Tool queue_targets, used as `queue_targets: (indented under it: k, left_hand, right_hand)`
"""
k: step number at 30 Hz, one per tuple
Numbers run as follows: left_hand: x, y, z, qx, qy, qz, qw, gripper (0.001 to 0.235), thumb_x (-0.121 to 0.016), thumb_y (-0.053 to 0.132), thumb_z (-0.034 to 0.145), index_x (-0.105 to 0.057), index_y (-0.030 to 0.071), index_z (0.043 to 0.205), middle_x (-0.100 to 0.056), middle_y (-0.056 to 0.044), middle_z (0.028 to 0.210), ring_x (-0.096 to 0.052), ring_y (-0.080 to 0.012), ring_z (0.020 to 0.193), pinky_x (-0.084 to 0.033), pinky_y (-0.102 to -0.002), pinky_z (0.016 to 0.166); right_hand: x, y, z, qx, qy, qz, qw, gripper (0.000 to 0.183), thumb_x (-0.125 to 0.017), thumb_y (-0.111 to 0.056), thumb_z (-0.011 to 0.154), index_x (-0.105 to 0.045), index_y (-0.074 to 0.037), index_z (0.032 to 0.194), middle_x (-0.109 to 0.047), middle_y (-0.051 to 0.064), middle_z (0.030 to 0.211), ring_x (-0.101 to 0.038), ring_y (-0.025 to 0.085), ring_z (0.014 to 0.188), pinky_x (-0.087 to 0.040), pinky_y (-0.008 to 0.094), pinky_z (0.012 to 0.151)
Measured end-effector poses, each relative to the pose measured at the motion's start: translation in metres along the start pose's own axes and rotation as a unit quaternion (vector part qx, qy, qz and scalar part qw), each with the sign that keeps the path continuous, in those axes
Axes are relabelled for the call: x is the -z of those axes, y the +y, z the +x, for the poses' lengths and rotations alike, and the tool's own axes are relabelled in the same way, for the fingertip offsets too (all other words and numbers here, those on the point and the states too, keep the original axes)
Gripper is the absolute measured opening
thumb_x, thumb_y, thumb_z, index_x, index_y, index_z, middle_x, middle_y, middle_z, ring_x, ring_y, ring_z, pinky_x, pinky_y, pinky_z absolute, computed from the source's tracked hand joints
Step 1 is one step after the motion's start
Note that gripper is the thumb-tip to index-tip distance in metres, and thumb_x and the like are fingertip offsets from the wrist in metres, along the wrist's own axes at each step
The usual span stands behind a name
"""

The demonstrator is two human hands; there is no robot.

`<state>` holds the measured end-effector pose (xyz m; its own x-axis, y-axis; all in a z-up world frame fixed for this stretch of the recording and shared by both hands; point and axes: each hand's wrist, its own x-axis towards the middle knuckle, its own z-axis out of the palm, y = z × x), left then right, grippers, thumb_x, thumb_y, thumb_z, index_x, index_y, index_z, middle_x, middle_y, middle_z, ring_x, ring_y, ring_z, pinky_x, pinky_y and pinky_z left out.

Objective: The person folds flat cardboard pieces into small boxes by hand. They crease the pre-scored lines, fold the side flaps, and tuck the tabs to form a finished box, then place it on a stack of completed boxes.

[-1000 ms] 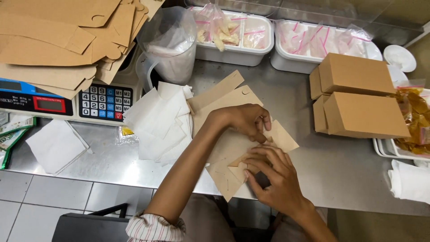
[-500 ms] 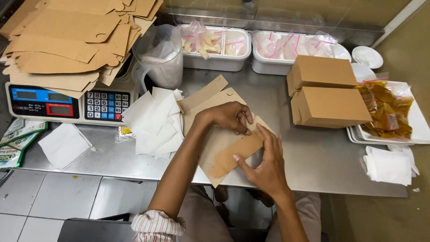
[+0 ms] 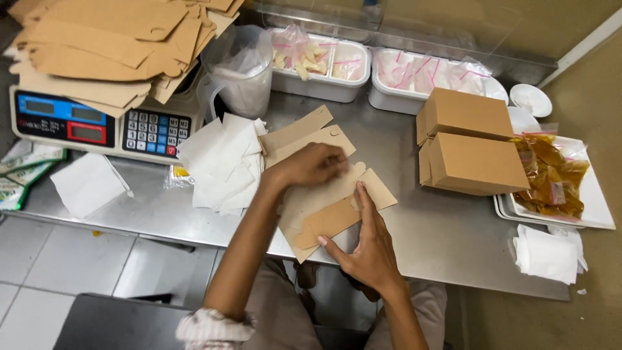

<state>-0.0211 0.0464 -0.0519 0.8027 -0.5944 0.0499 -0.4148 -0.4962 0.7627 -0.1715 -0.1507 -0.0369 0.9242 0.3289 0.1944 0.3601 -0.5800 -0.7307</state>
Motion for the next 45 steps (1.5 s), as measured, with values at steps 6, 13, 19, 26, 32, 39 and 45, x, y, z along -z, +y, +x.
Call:
queue_targets:
  k: [6,13,19,26,32,39,45]
  left_hand:
    - [-0.004,0.05,-0.127,0.044,0.065,0.009,0.997,0.021,-0.059,0.009,0.093,-0.072,0.011,0.11,-0.076,-0.006,0.102,-0.072,-0.022,0.09,-0.055,-0.035,0.077]
    - [-0.013,0.038,-0.145,0.009,0.125,-0.075,0.989,0.03,-0.078,0.02,0.089,-0.07,0.015,0.117,-0.071,-0.001,0.114,-0.069,-0.0167,0.106,-0.052,-0.03,0.092]
    - [-0.017,0.044,-0.138,0.061,0.154,-0.095,0.982,0.041,-0.087,0.031,0.081,-0.069,0.018,0.116,-0.076,0.004,0.111,-0.071,-0.0115,0.098,-0.055,-0.027,0.087]
    - [-0.026,0.044,-0.134,0.094,0.191,-0.085,0.973,0.038,-0.087,0.034,0.079,-0.072,0.017,0.109,-0.076,0.006,0.1,-0.069,-0.009,0.088,-0.055,-0.025,0.08]
    - [-0.027,0.044,-0.136,0.069,0.196,-0.062,0.976,0.024,-0.076,0.025,0.091,-0.07,0.015,0.112,-0.075,0.003,0.103,-0.071,-0.0132,0.091,-0.054,-0.029,0.085]
    - [-0.031,0.041,-0.133,0.052,0.204,-0.049,0.976,0.036,-0.084,0.025,0.083,-0.068,0.014,0.114,-0.073,0.001,0.101,-0.068,-0.0147,0.089,-0.055,-0.03,0.084]
    - [-0.049,0.043,-0.129,0.099,0.183,0.023,0.978,0.055,-0.083,0.038,0.078,-0.065,0.021,0.127,-0.067,0.005,0.106,-0.062,-0.0198,0.096,-0.043,-0.035,0.083]
  right_hand:
    - [-0.002,0.004,0.005,0.023,-0.007,-0.062,0.998,0.105,-0.075,-0.048,0.085,-0.019,-0.004,0.163,-0.027,0.019,0.171,-0.031,0.035,0.156,-0.03,0.048,0.121]
    - [-0.003,-0.001,0.008,-0.009,0.003,-0.045,0.999,0.098,-0.073,-0.045,0.084,-0.026,-0.006,0.161,-0.032,0.017,0.17,-0.034,0.033,0.155,-0.034,0.048,0.119]
    - [-0.003,0.003,0.007,0.0,0.007,-0.036,0.999,0.1,-0.075,-0.047,0.082,-0.027,-0.007,0.161,-0.031,0.016,0.17,-0.034,0.032,0.156,-0.034,0.047,0.121]
    - [-0.007,0.004,0.008,-0.015,0.02,-0.042,0.999,0.09,-0.073,-0.04,0.086,-0.032,-0.008,0.159,-0.036,0.015,0.168,-0.038,0.031,0.154,-0.036,0.045,0.119]
    - [-0.01,0.005,0.009,-0.017,0.033,-0.063,0.997,0.089,-0.077,-0.036,0.085,-0.035,-0.007,0.157,-0.041,0.014,0.165,-0.042,0.029,0.151,-0.04,0.042,0.117]
    - [-0.01,0.003,0.01,-0.019,0.027,-0.07,0.997,0.088,-0.076,-0.038,0.086,-0.035,-0.008,0.157,-0.04,0.013,0.166,-0.041,0.029,0.152,-0.04,0.043,0.117]
    - [-0.011,0.004,0.009,-0.031,0.026,-0.073,0.997,0.088,-0.077,-0.038,0.085,-0.036,-0.009,0.157,-0.042,0.011,0.165,-0.043,0.028,0.151,-0.041,0.043,0.116]
